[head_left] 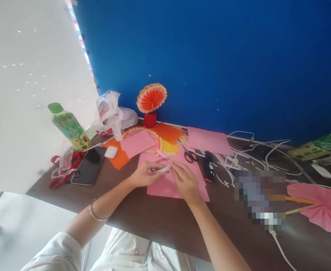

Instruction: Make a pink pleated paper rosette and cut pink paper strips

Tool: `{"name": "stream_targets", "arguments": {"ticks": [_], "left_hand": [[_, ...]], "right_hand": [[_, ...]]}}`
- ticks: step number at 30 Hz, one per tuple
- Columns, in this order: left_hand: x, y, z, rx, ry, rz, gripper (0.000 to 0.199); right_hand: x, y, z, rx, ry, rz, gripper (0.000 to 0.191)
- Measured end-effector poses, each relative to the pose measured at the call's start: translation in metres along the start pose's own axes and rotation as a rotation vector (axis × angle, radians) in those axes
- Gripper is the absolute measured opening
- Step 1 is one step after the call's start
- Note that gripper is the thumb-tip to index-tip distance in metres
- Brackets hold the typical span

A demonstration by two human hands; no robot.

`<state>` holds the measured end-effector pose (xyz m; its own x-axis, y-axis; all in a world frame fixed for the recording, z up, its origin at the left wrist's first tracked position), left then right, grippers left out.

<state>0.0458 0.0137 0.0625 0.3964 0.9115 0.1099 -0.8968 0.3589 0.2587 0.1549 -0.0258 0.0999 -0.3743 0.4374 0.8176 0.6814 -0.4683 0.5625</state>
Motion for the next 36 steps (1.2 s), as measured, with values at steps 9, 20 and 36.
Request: {"name": "stream_targets", "arguments": {"ticks": [9, 20, 36], "left_hand": [[0.0, -0.002, -0.007, 0.042, -0.007, -0.006, 0.034], [0.0, -0.004, -0.01, 0.053, -0.023, -0.025, 0.032], [0.005, -0.004, -0.019, -0.175, 0.09, 0.026, 0.034]], "right_hand": [[0.004, 0.004, -0.015, -0.051, 0.157, -0.046, 0.03], [0.0, -0.009, -0.029, -0.21, 0.304, -0.151, 0.029], [0.001, -0.005, -0.019, -0.043, 0.134, -0.031, 0.027]]}}
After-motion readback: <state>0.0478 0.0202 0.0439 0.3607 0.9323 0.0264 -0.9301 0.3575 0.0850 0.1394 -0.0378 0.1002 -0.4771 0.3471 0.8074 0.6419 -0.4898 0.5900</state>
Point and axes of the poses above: each hand's wrist, its own x-axis towards the middle knuckle, its own y-axis out of the back of the hand, z = x × y, the point moved 10 cm from there along x, towards the middle knuckle, and after that the axes turned 8 degrees about y, right-handed, at the moved point
